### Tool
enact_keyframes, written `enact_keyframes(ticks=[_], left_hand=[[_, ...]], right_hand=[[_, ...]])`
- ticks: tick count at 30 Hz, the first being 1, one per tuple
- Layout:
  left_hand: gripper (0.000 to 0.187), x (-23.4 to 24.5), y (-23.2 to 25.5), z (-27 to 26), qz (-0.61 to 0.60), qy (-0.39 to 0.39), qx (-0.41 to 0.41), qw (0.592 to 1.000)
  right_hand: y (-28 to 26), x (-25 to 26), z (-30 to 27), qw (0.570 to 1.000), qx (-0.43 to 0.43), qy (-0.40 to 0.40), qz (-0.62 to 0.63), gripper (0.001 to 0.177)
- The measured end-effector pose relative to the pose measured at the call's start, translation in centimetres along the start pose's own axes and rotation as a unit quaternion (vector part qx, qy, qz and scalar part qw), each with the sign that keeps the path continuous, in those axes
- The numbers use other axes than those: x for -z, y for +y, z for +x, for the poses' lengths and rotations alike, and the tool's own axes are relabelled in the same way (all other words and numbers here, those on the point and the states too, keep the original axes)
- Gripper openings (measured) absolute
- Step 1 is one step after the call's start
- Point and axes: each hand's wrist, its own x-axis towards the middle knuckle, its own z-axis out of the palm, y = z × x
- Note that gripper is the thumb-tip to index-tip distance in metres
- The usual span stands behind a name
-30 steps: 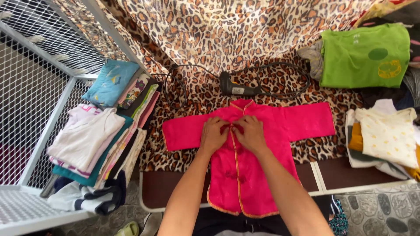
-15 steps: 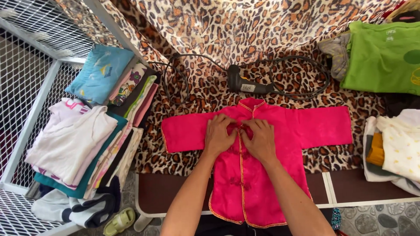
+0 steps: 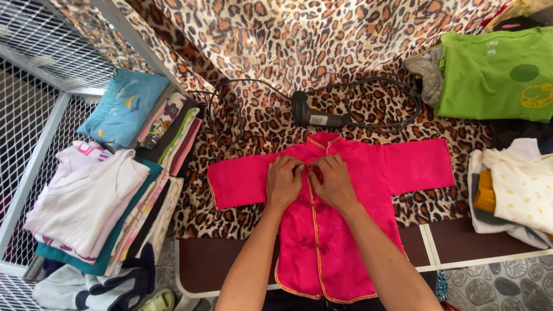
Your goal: The person folds a pair of blue shorts and a pink top before placing a pink pouch into a wire storage rack.
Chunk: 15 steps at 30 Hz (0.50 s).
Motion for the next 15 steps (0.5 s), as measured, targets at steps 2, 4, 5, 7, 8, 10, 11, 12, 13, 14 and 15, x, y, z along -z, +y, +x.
enact_keyframes(ticks=[2, 4, 5, 7, 8, 10, 11, 12, 13, 14, 15], left_hand=[[0.018, 0.1, 0.1, -0.1, 0.002, -0.001, -0.001, 1.000], [0.018, 0.1, 0.2, 0.2, 0.003, -0.002, -0.007, 1.000], [0.018, 0.1, 0.2, 0.2, 0.003, -0.003, -0.003, 1.000], [0.018, 0.2, 0.2, 0.2, 0.005, -0.002, -0.001, 1.000], [0.017, 0.2, 0.3, 0.3, 0.006, -0.004, 0.001, 1.000], [0.017, 0.1, 0.2, 0.0, 0.007, -0.007, 0.006, 1.000], [0.017, 0.1, 0.1, 0.0, 0.005, -0.004, 0.003, 1.000], [0.017, -0.1, 0.0, 0.1, 0.003, 0.000, -0.001, 1.000], [0.017, -0.1, 0.0, 0.1, 0.003, -0.001, -0.001, 1.000], [0.016, -0.1, 0.0, 0.0, 0.006, -0.001, -0.007, 1.000], [0.016, -0.1, 0.0, 0.0, 0.010, 0.001, -0.014, 1.000]], right_hand=[[-0.2, 0.2, 0.0, 1.000, 0.011, 0.004, -0.009, 0.013], [-0.4, 0.4, 0.2, 0.999, 0.022, 0.012, -0.022, 0.011], [-0.6, 0.4, 0.2, 0.998, 0.032, 0.006, -0.049, 0.011], [-1.0, 0.4, 0.3, 0.996, 0.043, 0.002, -0.075, 0.012], [-1.2, 0.4, 0.5, 0.997, 0.031, 0.002, -0.076, 0.013], [-1.5, 0.3, 0.2, 0.997, 0.018, -0.003, -0.075, 0.013], [-1.5, 0.3, 0.1, 0.998, 0.003, -0.007, -0.063, 0.011], [-1.5, 0.2, 0.0, 0.999, -0.011, -0.012, -0.051, 0.009], [-1.4, 0.3, 0.0, 0.999, -0.012, -0.012, -0.051, 0.009], [-1.2, 0.3, 0.0, 1.000, -0.025, -0.007, -0.015, 0.007], [-1.1, 0.4, 0.1, 0.999, -0.038, -0.003, 0.021, 0.007]])
